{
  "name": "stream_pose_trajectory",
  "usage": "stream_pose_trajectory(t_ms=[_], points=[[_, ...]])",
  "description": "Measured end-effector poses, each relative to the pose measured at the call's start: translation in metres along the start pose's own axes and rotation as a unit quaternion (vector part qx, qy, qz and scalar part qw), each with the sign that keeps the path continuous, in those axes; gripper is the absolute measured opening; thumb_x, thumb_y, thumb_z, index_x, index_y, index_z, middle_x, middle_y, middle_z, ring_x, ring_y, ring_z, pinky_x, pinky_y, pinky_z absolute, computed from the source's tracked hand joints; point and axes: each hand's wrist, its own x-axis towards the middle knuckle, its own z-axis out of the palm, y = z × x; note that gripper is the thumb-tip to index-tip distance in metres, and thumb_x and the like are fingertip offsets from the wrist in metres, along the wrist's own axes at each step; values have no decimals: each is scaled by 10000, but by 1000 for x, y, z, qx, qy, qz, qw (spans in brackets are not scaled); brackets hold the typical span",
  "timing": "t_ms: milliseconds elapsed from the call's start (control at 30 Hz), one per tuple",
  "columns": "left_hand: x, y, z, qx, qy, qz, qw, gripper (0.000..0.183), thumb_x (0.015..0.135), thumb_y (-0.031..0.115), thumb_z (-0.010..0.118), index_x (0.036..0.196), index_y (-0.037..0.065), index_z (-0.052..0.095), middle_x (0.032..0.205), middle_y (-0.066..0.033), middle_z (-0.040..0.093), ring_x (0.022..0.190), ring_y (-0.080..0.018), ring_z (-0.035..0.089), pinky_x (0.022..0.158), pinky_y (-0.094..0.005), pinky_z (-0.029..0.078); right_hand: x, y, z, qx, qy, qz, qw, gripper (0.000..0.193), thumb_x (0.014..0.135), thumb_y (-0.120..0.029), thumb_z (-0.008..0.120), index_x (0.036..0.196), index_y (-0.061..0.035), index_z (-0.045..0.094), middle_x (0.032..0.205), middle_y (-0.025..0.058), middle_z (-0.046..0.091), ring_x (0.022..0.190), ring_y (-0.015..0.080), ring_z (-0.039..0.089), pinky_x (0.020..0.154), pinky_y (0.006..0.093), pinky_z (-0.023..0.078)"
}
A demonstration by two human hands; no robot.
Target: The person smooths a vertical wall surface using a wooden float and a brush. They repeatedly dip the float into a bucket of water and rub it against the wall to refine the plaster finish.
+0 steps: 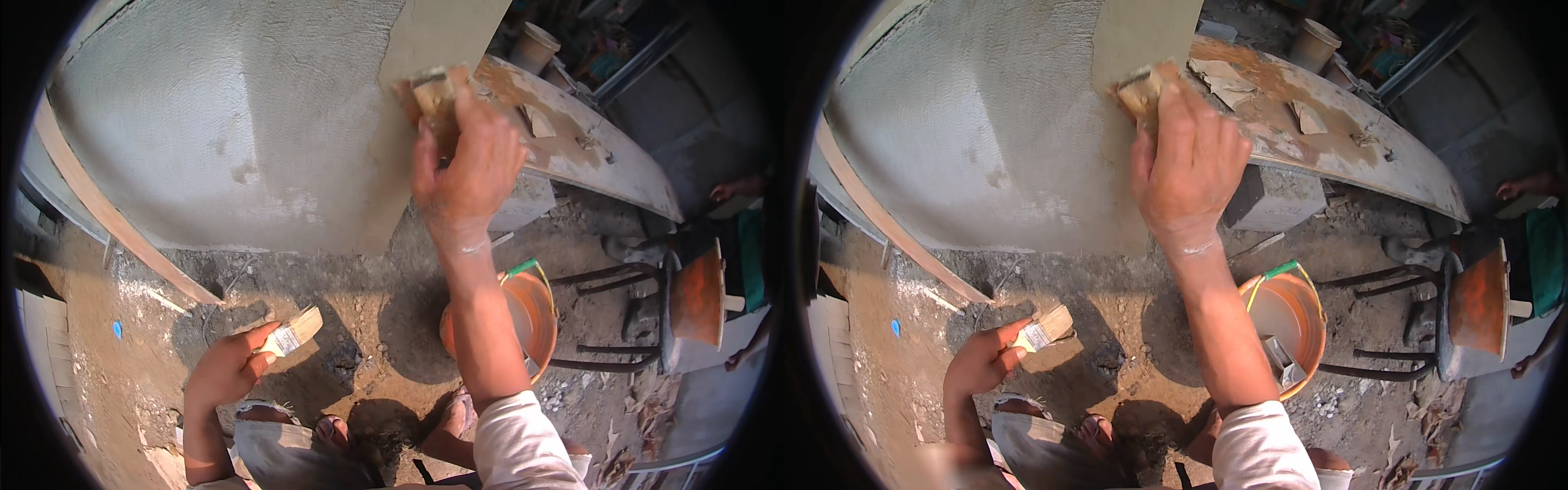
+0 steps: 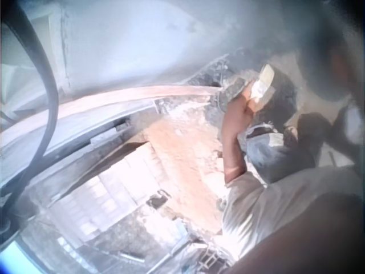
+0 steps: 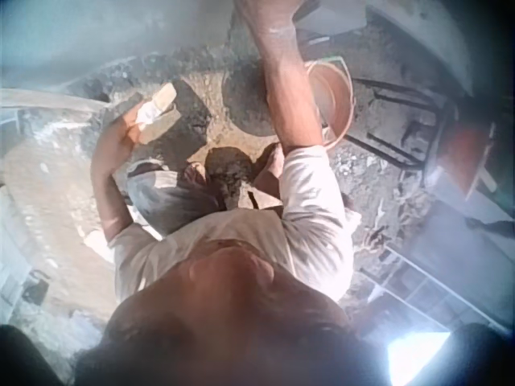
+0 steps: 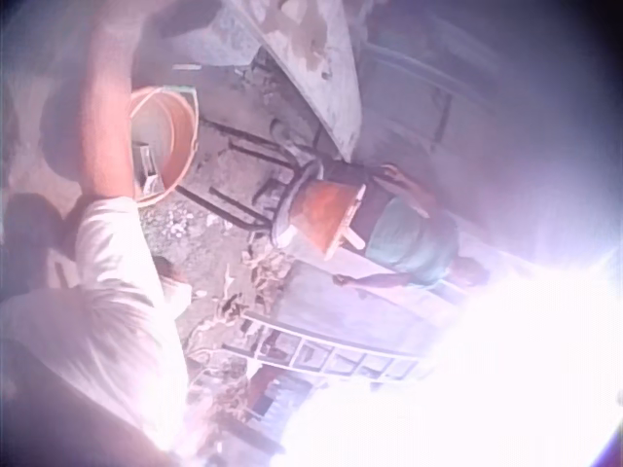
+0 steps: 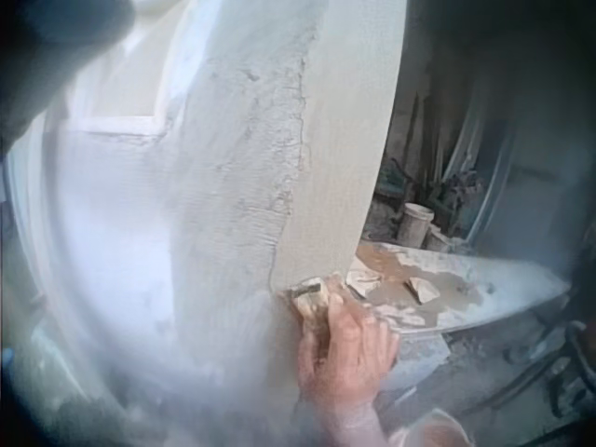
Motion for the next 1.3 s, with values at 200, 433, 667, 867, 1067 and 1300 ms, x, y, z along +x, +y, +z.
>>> stream_pose_trajectory(t_ms=[200,433,667,867,1067,1300], points=[[14,3,-10,84,43,3,996,458,970,154,613,1424,108,574,883,-180,706,670,-243,689,664,-364,528,-254,-77,-50,104,-299,220,923,427,831,-137,739,1229,-43,618,1161,121,647,981,296,596,829,428,425],[48,27,1,64,-98,28,993,505,983,248,587,1478,172,522,900,-136,724,761,-264,702,723,-400,532,-157,-72,-71,288,-274,176,901,486,863,-151,737,1309,-7,609,1127,139,664,952,300,607,858,413,420],[7,27,8,134,-65,-20,989,508,971,261,625,1460,154,541,1036,-219,714,954,-418,683,797,-450,534,114,13,-31,-30,144,-54,988,341,780,-186,833,1057,-88,660,929,86,627,867,303,613,775,402,458],[-7,0,3,15,17,-62,998,495,949,170,653,1423,58,565,920,-224,694,819,-380,697,739,-423,529,58,14,5,-1,101,-46,994,584,701,-96,782,1257,-72,602,1039,99,647,820,301,578,733,409,393],[-8,6,2,49,54,-33,997,497,952,126,645,1438,63,561,817,-180,693,667,-287,689,676,-384,525,-239,-45,-10,12,-275,150,950,438,791,-49,701,1217,-37,601,1155,115,653,986,313,602,818,436,423],[35,-14,10,-29,-29,-48,998,521,995,174,639,1502,149,521,814,-101,661,662,-129,614,681,-304,511,-198,-109,-97,406,-287,260,828,487,903,-161,698,1354,-9,596,1120,159,646,978,321,592,893,411,422]])
